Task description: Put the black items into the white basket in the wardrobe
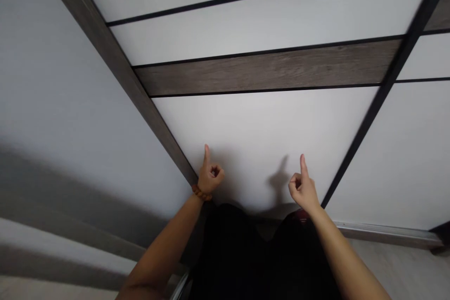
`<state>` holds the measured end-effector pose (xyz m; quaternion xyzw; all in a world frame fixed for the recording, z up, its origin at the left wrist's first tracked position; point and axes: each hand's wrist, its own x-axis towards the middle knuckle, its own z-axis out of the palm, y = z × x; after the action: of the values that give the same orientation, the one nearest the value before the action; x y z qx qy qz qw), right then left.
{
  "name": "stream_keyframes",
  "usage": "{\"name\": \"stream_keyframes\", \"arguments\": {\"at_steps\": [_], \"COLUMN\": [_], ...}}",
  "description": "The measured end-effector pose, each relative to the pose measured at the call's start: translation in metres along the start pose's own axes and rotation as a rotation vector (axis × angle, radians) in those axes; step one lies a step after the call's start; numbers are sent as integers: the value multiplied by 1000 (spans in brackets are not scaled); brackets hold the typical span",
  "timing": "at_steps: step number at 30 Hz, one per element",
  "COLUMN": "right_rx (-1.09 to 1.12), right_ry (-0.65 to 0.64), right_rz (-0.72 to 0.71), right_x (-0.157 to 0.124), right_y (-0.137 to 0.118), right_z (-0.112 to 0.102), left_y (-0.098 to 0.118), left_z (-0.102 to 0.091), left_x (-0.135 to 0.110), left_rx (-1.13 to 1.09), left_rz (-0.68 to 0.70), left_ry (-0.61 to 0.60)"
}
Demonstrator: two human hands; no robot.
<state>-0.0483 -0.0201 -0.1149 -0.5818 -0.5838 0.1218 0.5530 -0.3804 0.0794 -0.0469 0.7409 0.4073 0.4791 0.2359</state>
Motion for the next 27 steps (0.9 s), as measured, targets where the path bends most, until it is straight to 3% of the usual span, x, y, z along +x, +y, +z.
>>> {"name": "stream_keyframes", "arguments": {"at_steps": [3, 5, 7, 10, 12, 14, 18, 27], "right_rx": [-131, -190, -251, -417, -550, -653, -707, -681], "right_ry": [-54, -26, 85, 376, 521, 565, 503, 260], "right_rz": [85, 90, -6, -272, -417, -488, -559, -600], "right_x": [-7, 0, 19, 67, 103, 133, 161, 166], "right_y": [31, 42, 42, 29, 16, 2, -24, -70], "right_z": [8, 3, -9, -36, -52, -61, -54, 1], "left_y": [-17, -23, -20, -6, 4, 12, 14, 14], "left_z": [4, -2, -16, -44, -62, -74, -73, -51], "left_x": [-2, 11, 34, 80, 111, 136, 159, 157], "left_rx": [54, 167, 296, 435, 483, 510, 566, 633], "left_rz": [-135, -145, -80, 75, 117, 100, 29, -21], "left_ry": [-111, -68, 97, 405, 512, 536, 513, 524]}}
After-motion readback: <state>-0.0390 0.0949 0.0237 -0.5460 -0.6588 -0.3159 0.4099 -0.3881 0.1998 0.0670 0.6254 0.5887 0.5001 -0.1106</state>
